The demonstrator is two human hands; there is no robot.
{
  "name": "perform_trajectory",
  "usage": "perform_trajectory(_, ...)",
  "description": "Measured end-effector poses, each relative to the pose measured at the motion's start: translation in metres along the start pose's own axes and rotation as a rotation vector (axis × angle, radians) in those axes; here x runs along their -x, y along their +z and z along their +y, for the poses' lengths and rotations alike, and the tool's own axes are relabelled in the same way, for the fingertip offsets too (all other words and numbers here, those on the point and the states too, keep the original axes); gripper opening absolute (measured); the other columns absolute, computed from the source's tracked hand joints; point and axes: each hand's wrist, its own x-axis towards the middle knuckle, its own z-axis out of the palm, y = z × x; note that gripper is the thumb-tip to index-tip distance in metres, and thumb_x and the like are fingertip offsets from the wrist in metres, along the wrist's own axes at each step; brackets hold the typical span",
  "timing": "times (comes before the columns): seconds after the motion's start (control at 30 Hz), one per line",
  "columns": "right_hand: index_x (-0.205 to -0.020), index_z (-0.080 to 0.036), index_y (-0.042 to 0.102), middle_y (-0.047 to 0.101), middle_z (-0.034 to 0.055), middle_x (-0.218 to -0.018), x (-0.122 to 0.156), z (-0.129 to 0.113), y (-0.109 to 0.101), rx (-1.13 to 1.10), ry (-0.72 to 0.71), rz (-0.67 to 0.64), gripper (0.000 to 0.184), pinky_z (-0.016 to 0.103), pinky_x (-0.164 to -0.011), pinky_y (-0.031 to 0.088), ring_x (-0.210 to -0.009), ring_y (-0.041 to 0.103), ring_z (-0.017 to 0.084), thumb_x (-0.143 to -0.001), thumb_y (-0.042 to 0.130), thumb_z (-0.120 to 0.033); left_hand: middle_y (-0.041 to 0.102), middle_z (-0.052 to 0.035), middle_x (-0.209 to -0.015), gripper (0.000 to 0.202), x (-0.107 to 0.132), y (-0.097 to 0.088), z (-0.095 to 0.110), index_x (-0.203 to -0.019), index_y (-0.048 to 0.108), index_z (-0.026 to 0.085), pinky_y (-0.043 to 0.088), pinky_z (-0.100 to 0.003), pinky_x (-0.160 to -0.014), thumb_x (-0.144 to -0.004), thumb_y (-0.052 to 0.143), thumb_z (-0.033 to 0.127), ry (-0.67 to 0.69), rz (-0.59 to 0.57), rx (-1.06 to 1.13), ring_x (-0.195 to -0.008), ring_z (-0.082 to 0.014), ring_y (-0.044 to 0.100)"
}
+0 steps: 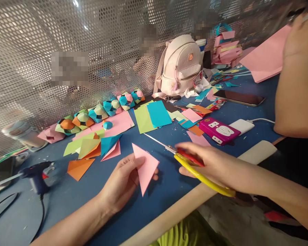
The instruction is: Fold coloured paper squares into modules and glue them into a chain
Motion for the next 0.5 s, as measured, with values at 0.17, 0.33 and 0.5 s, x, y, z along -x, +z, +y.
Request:
perform_trajectory(0.17,-0.123,-0.015,0.048,0.065,0.0131,-0.104,-0.038,0.0,-0.016,0.716,-0.155,0.306,0.041,0.029,-0.069,0.045,-0.09,0.064,0.026,-0.086,0.053,-0.032,0.071,-0.0054,-0.071,0.009,-0.02,-0.019,0.022,-0.075,0.065,0.012,0.056,-0.026,-0.06,-0.078,0.061,0.019,0.283,0.196,-0.07,-0.061,-0.017,0.068)
perform_trajectory(0.33,-0.118,-0.002,0.048,0.062,0.024,-0.104,-0.08,-0.002,-0.025,1.026,-0.052,0.284,0.032,0.031,-0.064,0.043,-0.087,0.065,0.03,-0.092,0.042,-0.02,0.07,-0.0074,-0.076,0.013,-0.039,-0.038,0.027,-0.086,0.062,0.01,0.054,-0.027,-0.052,-0.078,0.059,0.02,0.292,0.314,-0.09,-0.063,-0.0202,0.069)
perform_trajectory(0.5,-0.107,0.001,0.059,0.061,0.0277,-0.102,-0.089,0.005,-0.024,1.103,-0.001,0.261,0.033,0.035,-0.068,0.045,-0.092,0.062,0.034,-0.093,0.038,-0.021,0.07,-0.0083,-0.081,0.015,-0.046,-0.046,0.021,-0.091,0.058,0.011,0.054,-0.026,-0.05,-0.078,0.059,0.02,0.257,0.294,-0.117,-0.061,-0.0197,0.069)
